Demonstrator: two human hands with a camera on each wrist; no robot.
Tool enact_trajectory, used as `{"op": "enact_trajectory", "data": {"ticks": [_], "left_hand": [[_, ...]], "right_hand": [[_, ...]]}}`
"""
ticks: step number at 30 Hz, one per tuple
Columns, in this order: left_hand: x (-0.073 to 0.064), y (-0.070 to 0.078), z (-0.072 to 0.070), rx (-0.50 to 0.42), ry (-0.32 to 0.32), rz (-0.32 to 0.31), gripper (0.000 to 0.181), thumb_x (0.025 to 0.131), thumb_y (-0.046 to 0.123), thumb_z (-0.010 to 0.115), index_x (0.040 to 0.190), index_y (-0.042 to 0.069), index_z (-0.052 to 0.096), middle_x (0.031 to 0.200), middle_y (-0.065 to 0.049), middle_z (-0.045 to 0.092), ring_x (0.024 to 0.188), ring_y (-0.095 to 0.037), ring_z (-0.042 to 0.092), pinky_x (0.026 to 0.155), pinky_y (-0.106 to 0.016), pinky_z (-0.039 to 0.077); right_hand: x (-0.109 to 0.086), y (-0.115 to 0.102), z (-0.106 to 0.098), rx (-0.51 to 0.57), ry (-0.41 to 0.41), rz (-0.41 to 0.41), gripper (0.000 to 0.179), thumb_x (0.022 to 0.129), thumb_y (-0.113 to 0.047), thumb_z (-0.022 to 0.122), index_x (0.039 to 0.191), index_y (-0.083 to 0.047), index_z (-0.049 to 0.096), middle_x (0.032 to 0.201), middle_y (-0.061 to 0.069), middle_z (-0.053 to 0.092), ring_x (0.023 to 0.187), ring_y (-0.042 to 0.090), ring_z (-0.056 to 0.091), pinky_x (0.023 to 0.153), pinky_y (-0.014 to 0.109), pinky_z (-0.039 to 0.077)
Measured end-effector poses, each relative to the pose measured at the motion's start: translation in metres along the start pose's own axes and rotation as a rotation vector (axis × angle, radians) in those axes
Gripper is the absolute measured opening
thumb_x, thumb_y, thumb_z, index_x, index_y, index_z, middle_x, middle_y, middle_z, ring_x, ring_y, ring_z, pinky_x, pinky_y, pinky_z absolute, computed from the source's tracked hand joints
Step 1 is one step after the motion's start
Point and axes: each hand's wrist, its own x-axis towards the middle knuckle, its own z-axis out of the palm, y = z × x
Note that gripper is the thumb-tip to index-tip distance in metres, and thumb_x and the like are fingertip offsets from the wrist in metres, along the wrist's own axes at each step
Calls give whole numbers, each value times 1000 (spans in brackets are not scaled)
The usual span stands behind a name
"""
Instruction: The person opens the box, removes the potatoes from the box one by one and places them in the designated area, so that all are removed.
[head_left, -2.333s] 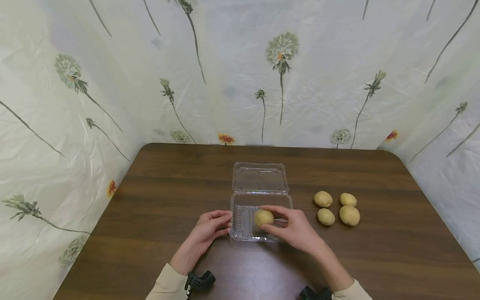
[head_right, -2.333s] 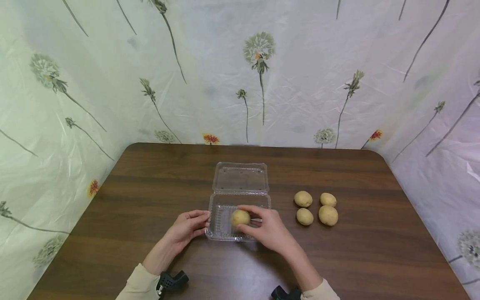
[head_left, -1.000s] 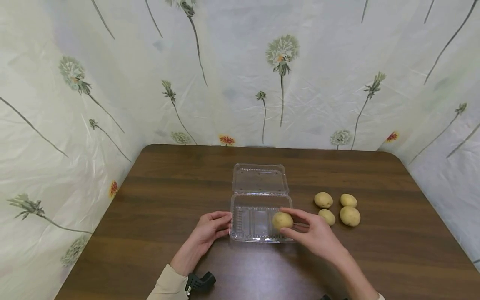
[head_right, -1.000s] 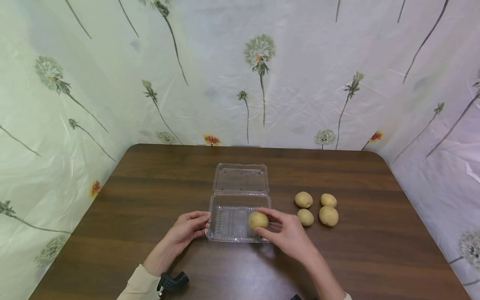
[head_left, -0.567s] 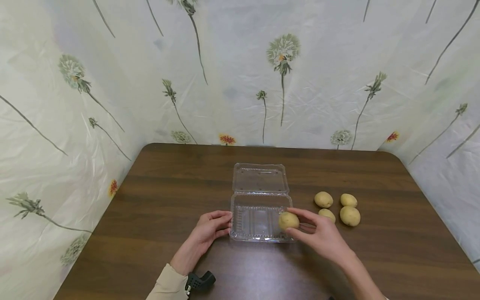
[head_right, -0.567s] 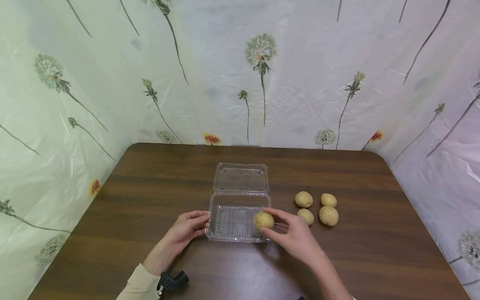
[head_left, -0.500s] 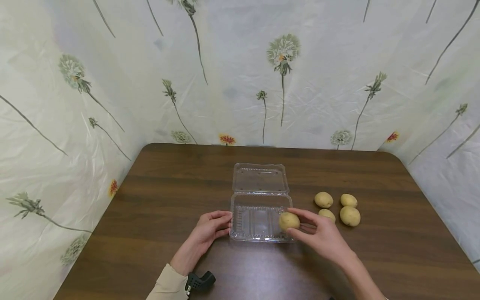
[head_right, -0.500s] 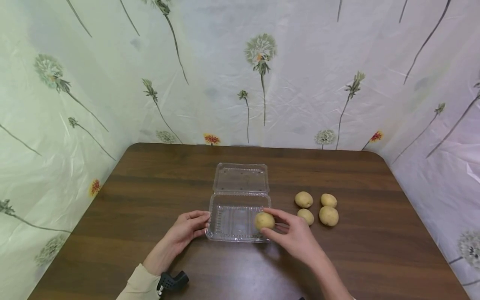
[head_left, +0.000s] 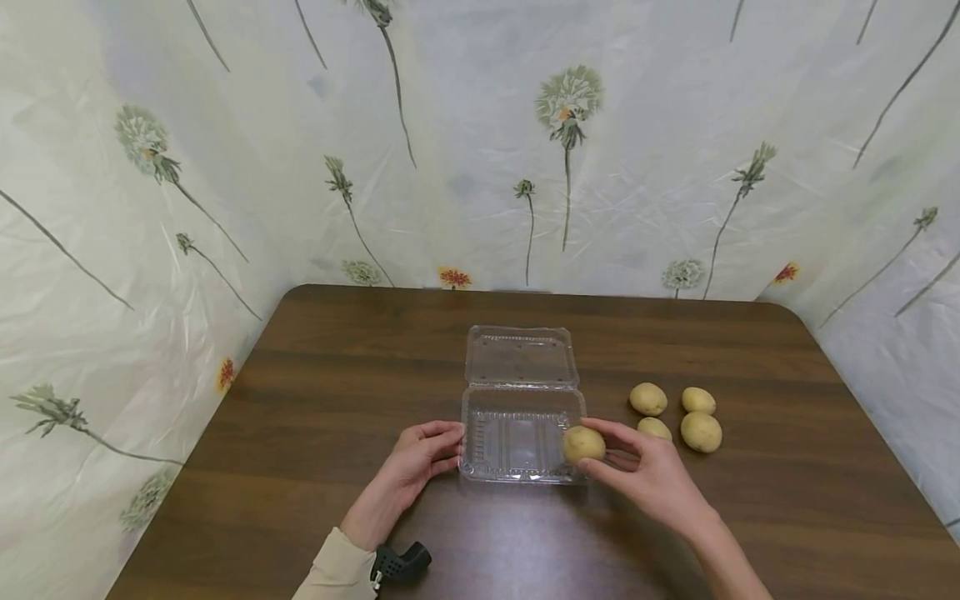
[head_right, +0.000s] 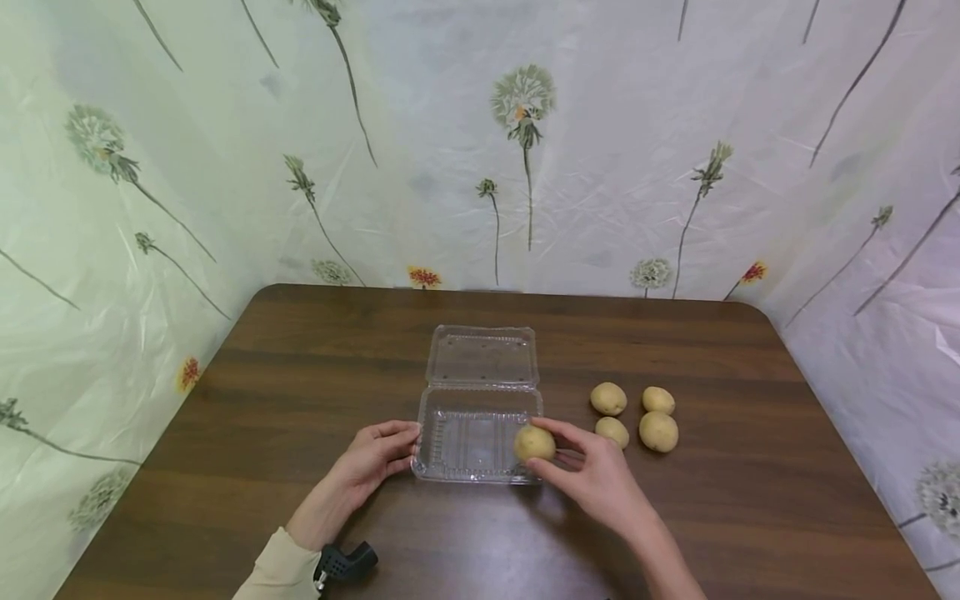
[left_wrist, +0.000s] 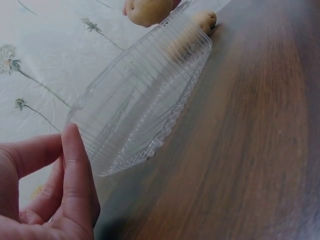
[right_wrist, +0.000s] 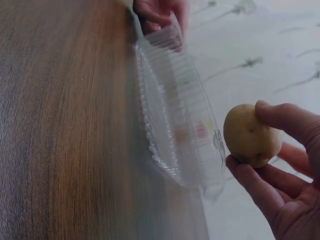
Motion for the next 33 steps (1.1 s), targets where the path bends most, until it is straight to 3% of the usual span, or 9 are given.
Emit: {"op": "enact_trajectory", "data": {"ticks": [6, 16, 33], "left_hand": [[-1, 0, 0, 3, 4, -5, 33, 91, 10, 70, 116, -9, 62, 86, -6, 66, 76, -13, 63, 70, -26, 57], [-2, 1, 1, -6, 4, -4, 32, 91, 10, 70, 115, -9, 62, 85, -6, 66, 75, -12, 64, 70, -25, 57], [-1, 1, 2, -4, 23, -14, 27, 90, 9, 71, 111, -7, 65, 86, -7, 66, 75, -13, 64, 70, -26, 57]], "right_hand": [[-1, 2, -1, -5, 10, -14, 46, 83, -20, 80, 126, -13, 64, 118, 8, 66, 103, 26, 66, 85, 26, 54], [-5, 5, -3, -3, 32, -9, 50, 84, -17, 79, 128, -2, 62, 119, 11, 65, 103, 25, 66, 85, 25, 53], [-14, 10, -13, -21, 85, 17, 45, 84, -16, 79, 127, -13, 64, 118, 12, 65, 101, 17, 66, 82, 24, 54]]}}
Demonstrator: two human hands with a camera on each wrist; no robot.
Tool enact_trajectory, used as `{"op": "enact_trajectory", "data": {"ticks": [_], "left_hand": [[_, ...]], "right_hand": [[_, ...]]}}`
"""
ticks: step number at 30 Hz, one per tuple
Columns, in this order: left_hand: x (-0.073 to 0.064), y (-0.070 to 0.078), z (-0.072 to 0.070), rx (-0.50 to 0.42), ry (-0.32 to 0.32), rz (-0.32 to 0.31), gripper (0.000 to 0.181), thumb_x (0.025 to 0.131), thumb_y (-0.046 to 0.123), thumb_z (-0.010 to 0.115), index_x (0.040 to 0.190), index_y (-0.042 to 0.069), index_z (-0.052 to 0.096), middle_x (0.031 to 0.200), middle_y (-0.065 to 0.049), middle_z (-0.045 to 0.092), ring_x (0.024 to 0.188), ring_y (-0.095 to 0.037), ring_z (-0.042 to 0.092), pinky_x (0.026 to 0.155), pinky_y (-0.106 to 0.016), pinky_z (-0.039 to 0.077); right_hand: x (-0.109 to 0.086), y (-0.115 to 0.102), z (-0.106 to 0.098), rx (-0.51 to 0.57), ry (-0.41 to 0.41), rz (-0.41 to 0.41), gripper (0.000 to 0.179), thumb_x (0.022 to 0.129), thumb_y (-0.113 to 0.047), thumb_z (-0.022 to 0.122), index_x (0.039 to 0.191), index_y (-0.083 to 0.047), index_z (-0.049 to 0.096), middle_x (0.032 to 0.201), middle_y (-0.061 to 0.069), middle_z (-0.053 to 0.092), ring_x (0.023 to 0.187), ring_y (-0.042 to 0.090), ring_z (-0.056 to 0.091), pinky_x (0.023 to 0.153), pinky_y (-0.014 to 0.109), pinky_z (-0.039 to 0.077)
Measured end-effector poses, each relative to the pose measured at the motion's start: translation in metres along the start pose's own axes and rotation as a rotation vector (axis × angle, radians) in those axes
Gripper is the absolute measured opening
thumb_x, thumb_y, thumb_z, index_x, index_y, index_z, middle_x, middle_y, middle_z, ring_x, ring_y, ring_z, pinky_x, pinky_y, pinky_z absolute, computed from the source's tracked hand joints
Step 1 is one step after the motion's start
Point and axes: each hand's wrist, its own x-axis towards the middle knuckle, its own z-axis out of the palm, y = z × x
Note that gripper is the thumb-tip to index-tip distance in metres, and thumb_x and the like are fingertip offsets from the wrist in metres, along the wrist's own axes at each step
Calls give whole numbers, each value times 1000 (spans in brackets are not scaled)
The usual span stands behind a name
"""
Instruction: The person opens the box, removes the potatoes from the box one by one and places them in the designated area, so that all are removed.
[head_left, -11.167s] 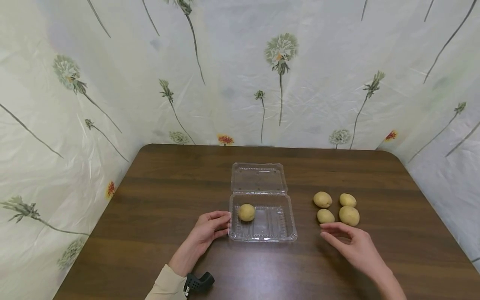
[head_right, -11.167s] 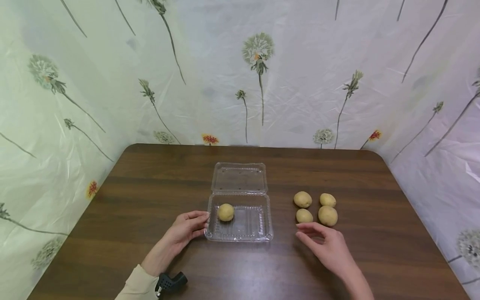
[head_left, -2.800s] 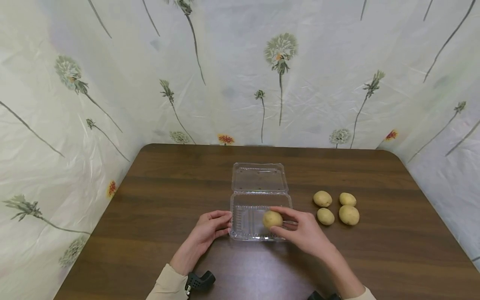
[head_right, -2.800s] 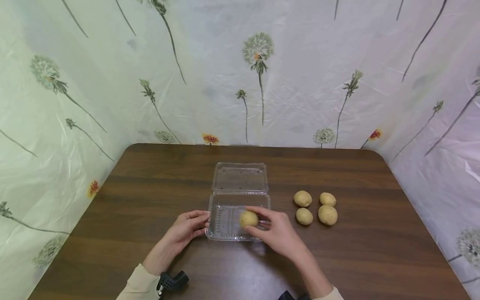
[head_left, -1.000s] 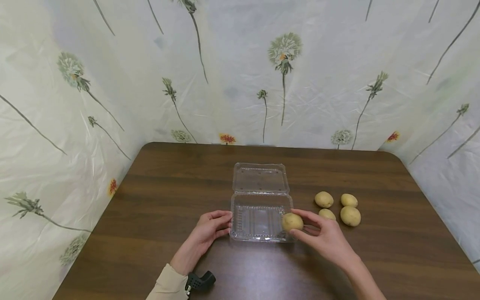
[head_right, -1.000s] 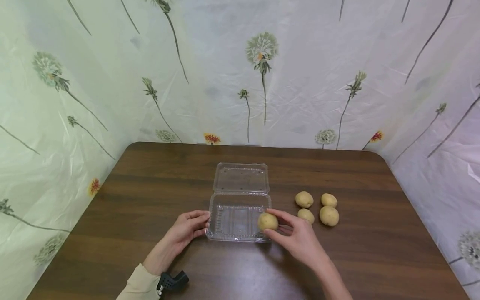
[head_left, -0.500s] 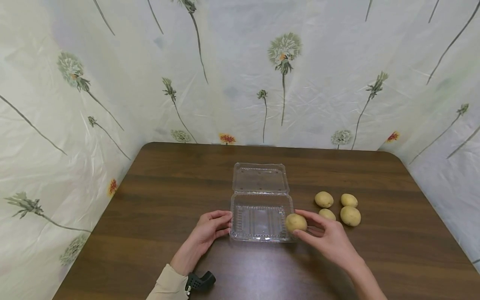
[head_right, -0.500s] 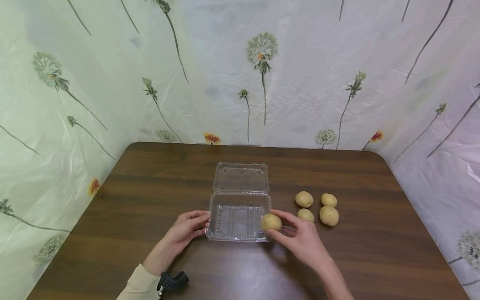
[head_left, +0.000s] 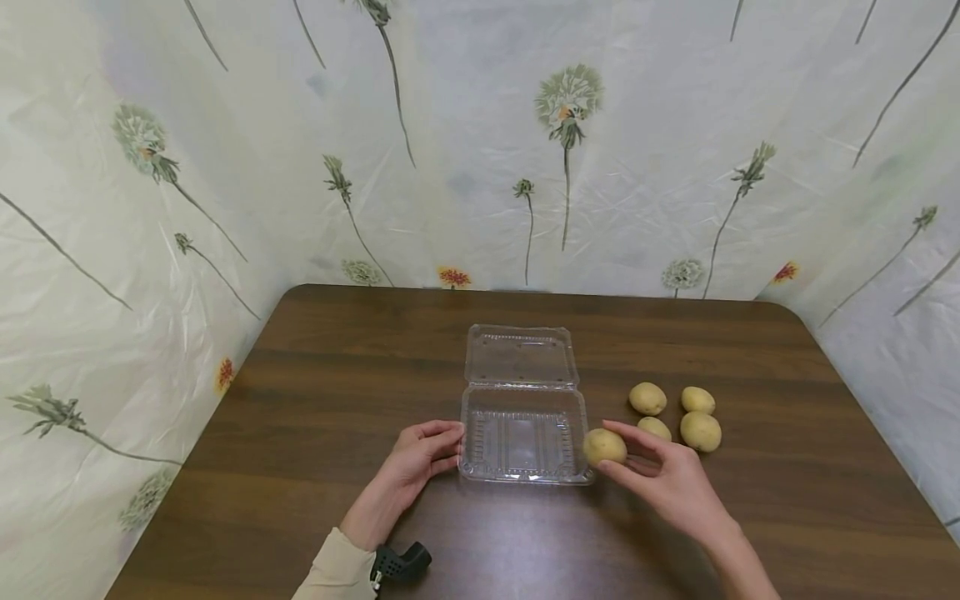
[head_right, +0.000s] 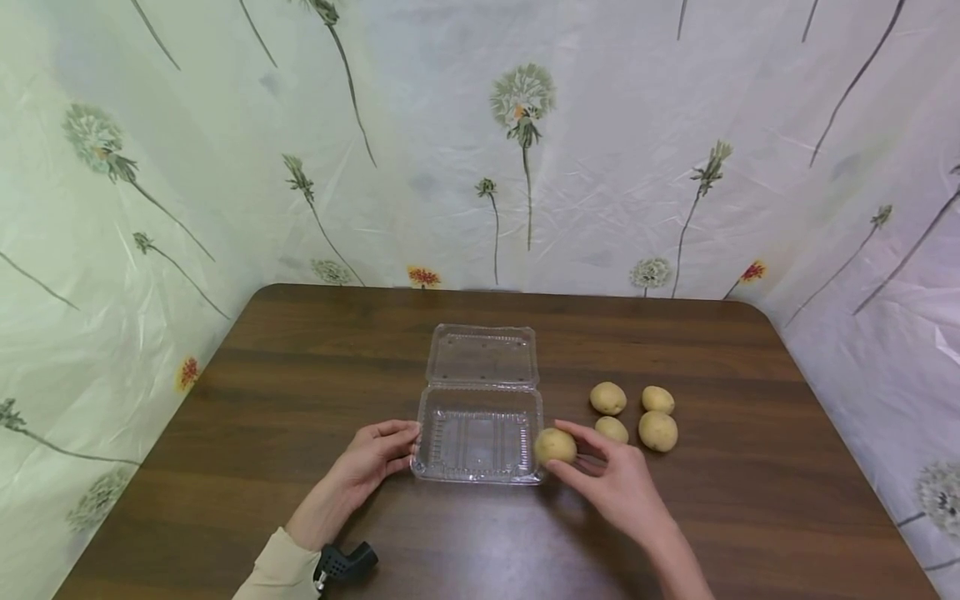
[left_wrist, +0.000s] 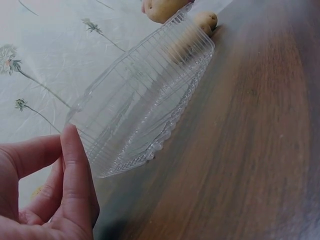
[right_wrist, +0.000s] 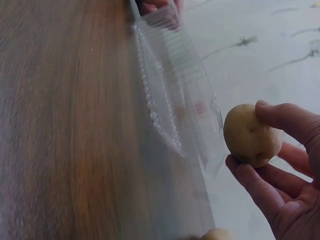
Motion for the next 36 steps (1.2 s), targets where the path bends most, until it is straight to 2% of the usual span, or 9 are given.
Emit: {"op": "enact_trajectory", "data": {"ticks": [15, 26, 36], "left_hand": [[-1, 2, -1, -2, -5, -3, 27, 89, 12, 73, 109, -4, 67, 88, -8, 67, 76, -14, 64, 71, -27, 58], [-1, 0, -1, 5, -8, -2, 29, 88, 14, 74, 110, -4, 67, 88, -8, 67, 76, -14, 64, 72, -27, 58], [-2, 0, -1, 6, -6, 1, 28, 89, 12, 72, 111, -5, 67, 88, -7, 66, 76, -14, 64, 71, -26, 57]], "right_hand": [[-4, 9, -8, -14, 32, 13, 47, 85, -14, 78, 127, -1, 62, 119, 15, 65, 99, 14, 67, 82, 24, 54], [-9, 21, -16, -62, 46, 50, 47, 85, -18, 78, 127, -4, 62, 119, 12, 66, 100, 10, 66, 81, 22, 54], [-14, 26, -22, -92, 69, 75, 49, 85, -19, 78, 128, -2, 62, 122, 13, 65, 96, 9, 67, 79, 21, 54]]}}
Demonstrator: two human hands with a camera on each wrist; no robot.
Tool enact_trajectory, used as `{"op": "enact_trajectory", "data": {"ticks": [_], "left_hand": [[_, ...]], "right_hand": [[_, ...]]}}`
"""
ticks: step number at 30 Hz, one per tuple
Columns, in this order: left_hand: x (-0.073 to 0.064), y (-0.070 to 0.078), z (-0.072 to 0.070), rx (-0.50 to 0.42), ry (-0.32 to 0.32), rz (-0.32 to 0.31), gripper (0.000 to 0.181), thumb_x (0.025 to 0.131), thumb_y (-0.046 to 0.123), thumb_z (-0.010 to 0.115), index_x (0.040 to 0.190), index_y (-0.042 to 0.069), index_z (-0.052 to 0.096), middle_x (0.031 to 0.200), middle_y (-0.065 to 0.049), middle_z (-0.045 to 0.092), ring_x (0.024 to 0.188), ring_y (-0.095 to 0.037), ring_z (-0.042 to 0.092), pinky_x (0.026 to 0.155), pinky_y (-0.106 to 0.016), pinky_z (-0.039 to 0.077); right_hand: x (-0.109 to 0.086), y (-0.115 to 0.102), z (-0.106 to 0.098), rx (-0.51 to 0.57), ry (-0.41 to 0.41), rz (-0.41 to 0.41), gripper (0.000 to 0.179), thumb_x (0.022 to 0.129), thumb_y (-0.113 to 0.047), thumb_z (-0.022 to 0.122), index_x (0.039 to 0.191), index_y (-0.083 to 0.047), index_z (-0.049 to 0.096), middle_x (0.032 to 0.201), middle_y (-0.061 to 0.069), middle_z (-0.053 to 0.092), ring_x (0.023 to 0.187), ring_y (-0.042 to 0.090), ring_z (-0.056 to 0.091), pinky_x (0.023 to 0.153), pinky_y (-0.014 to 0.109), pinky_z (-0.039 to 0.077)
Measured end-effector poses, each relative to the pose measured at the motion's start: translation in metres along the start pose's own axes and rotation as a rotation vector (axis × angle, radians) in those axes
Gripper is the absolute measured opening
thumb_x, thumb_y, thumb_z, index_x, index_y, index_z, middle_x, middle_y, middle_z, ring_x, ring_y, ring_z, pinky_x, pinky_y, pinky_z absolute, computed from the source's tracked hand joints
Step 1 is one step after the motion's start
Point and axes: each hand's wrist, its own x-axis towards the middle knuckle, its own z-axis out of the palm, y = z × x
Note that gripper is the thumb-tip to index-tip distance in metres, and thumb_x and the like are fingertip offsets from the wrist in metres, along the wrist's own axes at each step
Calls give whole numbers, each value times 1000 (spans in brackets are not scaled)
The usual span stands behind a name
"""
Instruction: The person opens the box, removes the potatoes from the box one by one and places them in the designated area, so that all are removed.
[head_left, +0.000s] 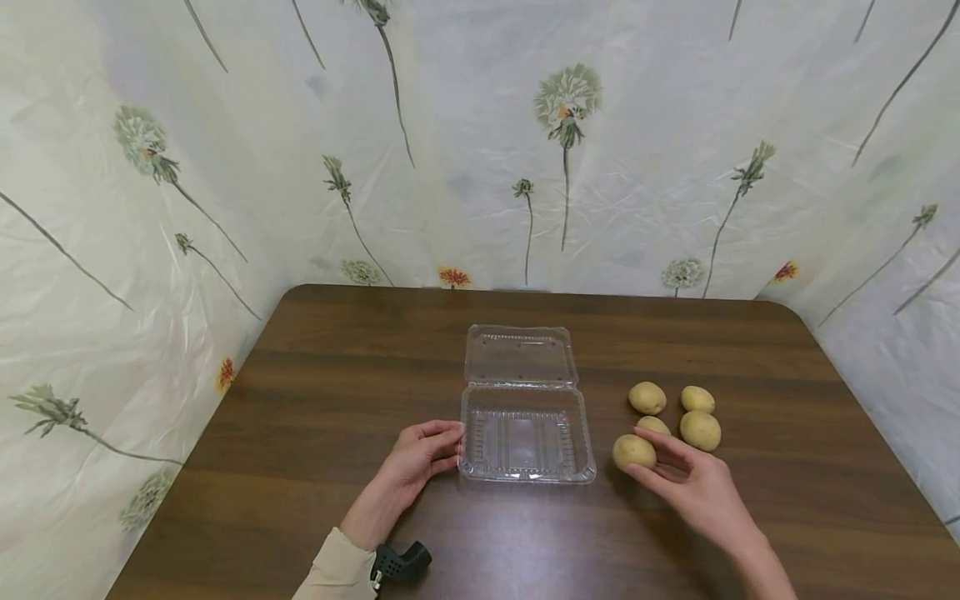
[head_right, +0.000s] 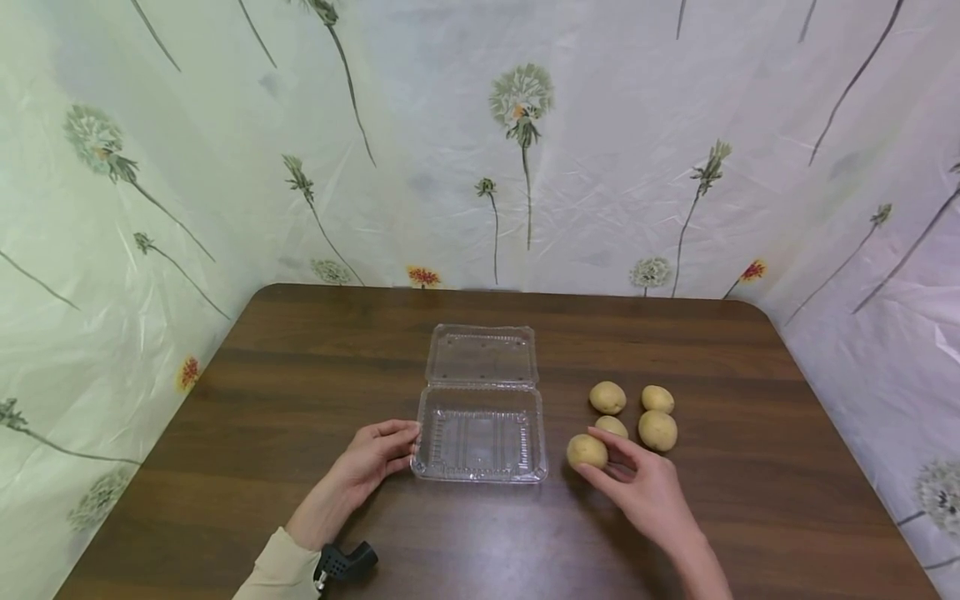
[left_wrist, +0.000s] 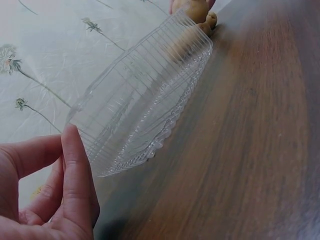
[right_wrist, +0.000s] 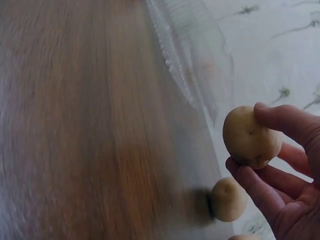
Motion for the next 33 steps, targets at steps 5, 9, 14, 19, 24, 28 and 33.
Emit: {"op": "enact_trajectory", "data": {"ticks": [5, 9, 14, 19, 24, 28, 33], "left_hand": [[0, 1, 1, -3, 0, 7, 29, 90, 10, 71, 113, -7, 65, 87, -7, 66, 75, -13, 64, 70, -26, 57], [0, 1, 1, -5, 5, 2, 29, 90, 9, 71, 113, -8, 64, 87, -7, 66, 75, -13, 63, 70, -25, 57], [0, 0, 1, -7, 1, 3, 27, 90, 9, 71, 112, -7, 65, 86, -7, 66, 75, -13, 63, 70, -25, 57], [0, 0, 0, -7, -3, 2, 27, 90, 9, 71, 111, -7, 65, 87, -7, 66, 75, -13, 63, 70, -26, 57], [0, 0, 0, -10, -2, -3, 29, 90, 10, 71, 112, -8, 65, 87, -7, 66, 75, -14, 63, 71, -26, 57], [-1, 1, 1, -9, -6, 4, 29, 91, 10, 71, 113, -8, 64, 87, -7, 66, 76, -14, 63, 71, -25, 57], [-1, 1, 1, -9, 0, -1, 29, 91, 10, 70, 113, -8, 64, 86, -6, 66, 75, -14, 63, 70, -25, 57]], "right_hand": [[-1, 4, -4, -21, 16, -4, 49, 85, -19, 78, 128, -2, 62, 122, 14, 64, 95, 8, 67, 78, 20, 54], [-2, 8, -5, -58, 19, -7, 49, 85, -20, 78, 128, -3, 62, 121, 14, 65, 95, 6, 67, 78, 19, 54], [-3, 12, -7, -95, 12, 14, 49, 86, -23, 78, 129, -4, 62, 121, 15, 65, 96, 2, 65, 77, 16, 53], [-4, 14, -7, -106, 6, 29, 50, 86, -25, 77, 129, -4, 62, 122, 17, 64, 96, 0, 63, 77, 16, 53], [-7, 15, -9, -122, 6, 36, 51, 86, -26, 77, 129, -3, 62, 125, 18, 62, 98, 0, 62, 78, 17, 53], [-10, 15, -10, -131, 11, 43, 51, 86, -26, 78, 128, -1, 62, 125, 19, 61, 97, -2, 61, 77, 16, 53], [-12, 17, -13, -165, 15, 56, 52, 85, -27, 78, 127, -2, 62, 122, 21, 63, 96, -5, 59, 76, 14, 53]]}}
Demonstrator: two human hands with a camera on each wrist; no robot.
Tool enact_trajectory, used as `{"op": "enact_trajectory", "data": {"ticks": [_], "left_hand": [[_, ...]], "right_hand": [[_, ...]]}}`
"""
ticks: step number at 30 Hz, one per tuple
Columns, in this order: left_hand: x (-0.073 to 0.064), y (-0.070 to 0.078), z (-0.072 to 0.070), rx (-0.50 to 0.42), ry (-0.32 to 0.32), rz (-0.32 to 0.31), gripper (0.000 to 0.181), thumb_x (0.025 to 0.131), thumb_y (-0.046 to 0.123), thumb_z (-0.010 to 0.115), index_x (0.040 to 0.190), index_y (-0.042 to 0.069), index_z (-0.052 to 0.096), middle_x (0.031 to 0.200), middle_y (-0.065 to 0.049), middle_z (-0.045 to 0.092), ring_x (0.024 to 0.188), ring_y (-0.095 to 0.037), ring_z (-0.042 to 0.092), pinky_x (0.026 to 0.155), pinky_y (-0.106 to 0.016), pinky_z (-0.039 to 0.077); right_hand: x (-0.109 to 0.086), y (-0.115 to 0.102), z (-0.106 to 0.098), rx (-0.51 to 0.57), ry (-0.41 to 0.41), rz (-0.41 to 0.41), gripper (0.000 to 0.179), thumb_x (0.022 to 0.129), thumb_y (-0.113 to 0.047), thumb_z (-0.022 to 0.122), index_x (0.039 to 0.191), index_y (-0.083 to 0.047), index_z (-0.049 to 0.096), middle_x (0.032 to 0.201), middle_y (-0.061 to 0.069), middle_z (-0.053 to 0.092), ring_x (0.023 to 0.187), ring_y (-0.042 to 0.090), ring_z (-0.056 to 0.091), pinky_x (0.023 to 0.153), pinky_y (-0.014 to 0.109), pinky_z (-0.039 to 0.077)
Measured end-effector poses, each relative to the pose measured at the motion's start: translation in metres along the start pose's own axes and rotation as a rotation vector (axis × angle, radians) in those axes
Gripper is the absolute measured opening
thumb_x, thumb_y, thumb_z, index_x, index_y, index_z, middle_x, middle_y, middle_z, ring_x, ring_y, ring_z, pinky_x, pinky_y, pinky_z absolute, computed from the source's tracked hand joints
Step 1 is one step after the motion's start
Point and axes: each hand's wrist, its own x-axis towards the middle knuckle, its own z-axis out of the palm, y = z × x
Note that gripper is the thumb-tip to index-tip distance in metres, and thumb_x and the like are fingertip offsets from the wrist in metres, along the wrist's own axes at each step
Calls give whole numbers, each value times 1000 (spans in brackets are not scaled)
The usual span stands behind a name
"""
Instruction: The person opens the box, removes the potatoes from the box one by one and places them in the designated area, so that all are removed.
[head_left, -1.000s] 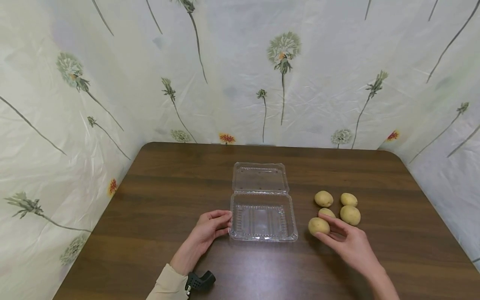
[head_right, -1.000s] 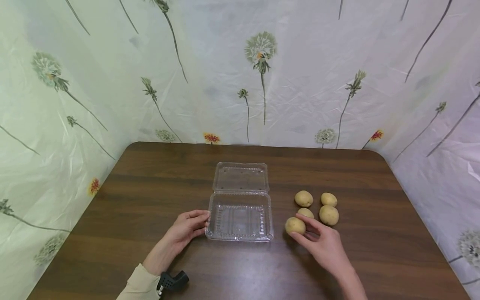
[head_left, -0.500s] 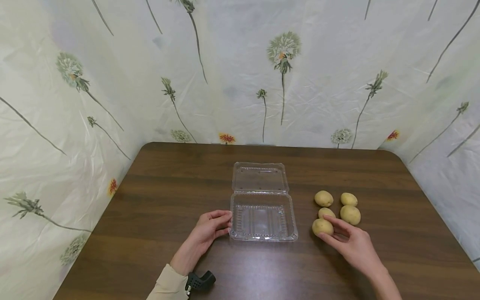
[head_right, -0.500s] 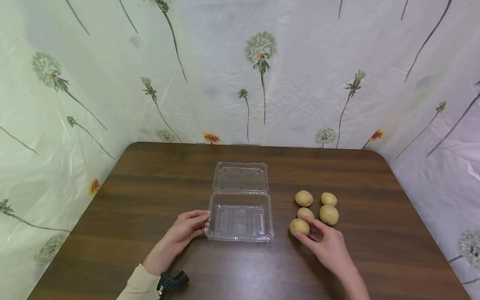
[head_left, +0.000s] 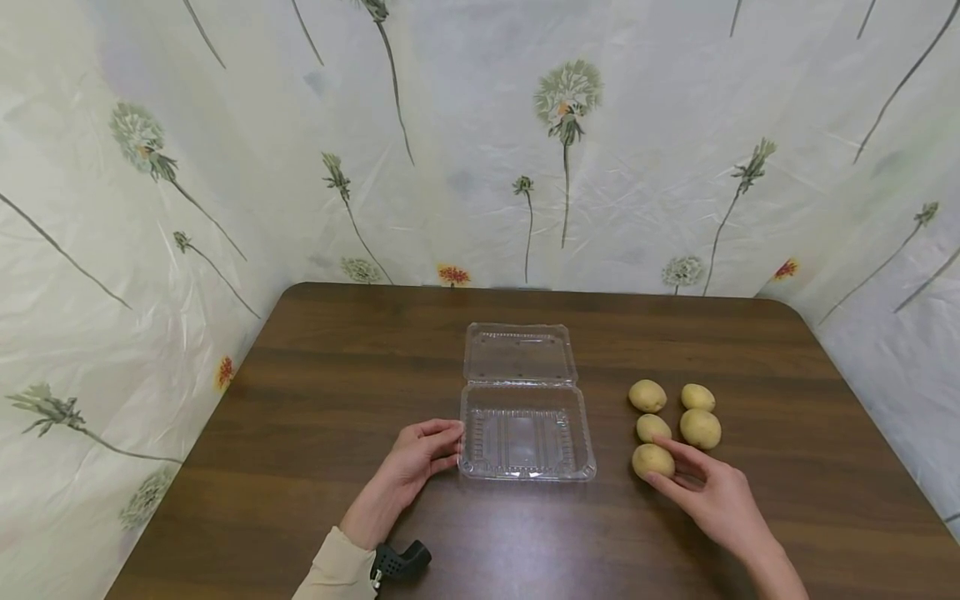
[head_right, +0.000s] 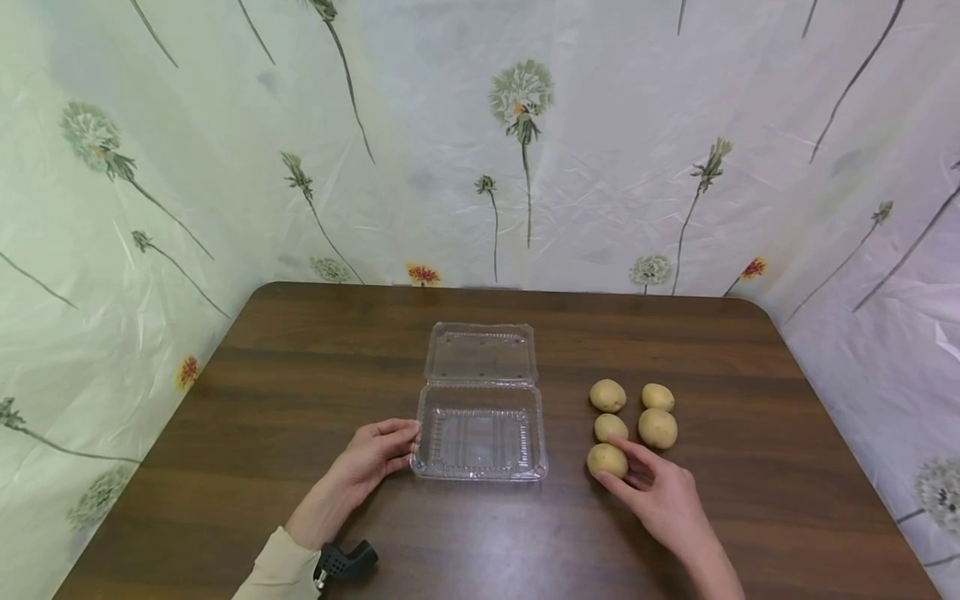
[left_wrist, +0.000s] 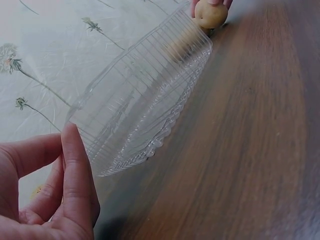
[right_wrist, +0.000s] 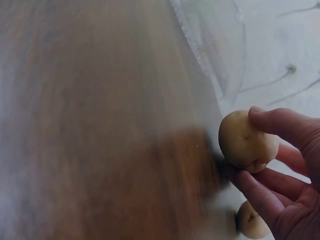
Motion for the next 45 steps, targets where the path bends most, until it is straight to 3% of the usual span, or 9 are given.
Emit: {"op": "enact_trajectory", "data": {"ticks": [15, 27, 38, 45], "left_hand": [[1, 0, 0, -9, -9, 4, 30, 91, 10, 70, 114, -8, 64, 86, -6, 66, 75, -13, 63, 70, -25, 57], [3, -4, 0, -23, -10, 9, 26, 91, 7, 69, 111, -8, 65, 84, -5, 66, 73, -12, 64, 68, -24, 57], [3, -3, 0, -23, -10, 13, 29, 91, 7, 69, 113, -10, 63, 83, -6, 66, 73, -12, 63, 68, -24, 57], [1, -2, 0, -14, -4, 5, 30, 91, 9, 70, 113, -9, 64, 85, -6, 66, 74, -13, 63, 69, -24, 57]], "right_hand": [[0, 5, -2, -43, 16, -18, 49, 85, -27, 78, 127, -5, 63, 119, 18, 64, 97, -9, 56, 75, 14, 53], [1, 6, -7, -119, 24, -10, 50, 86, -31, 77, 128, -8, 63, 113, 16, 68, 94, -3, 61, 72, 12, 52], [-2, 7, -13, -109, 56, 16, 48, 87, -34, 75, 128, -11, 64, 114, 15, 68, 94, -8, 59, 72, 10, 51], [-7, 5, -19, -69, 109, 3, 43, 89, -26, 74, 124, -3, 64, 117, 17, 66, 95, -11, 59, 74, 10, 51]]}}
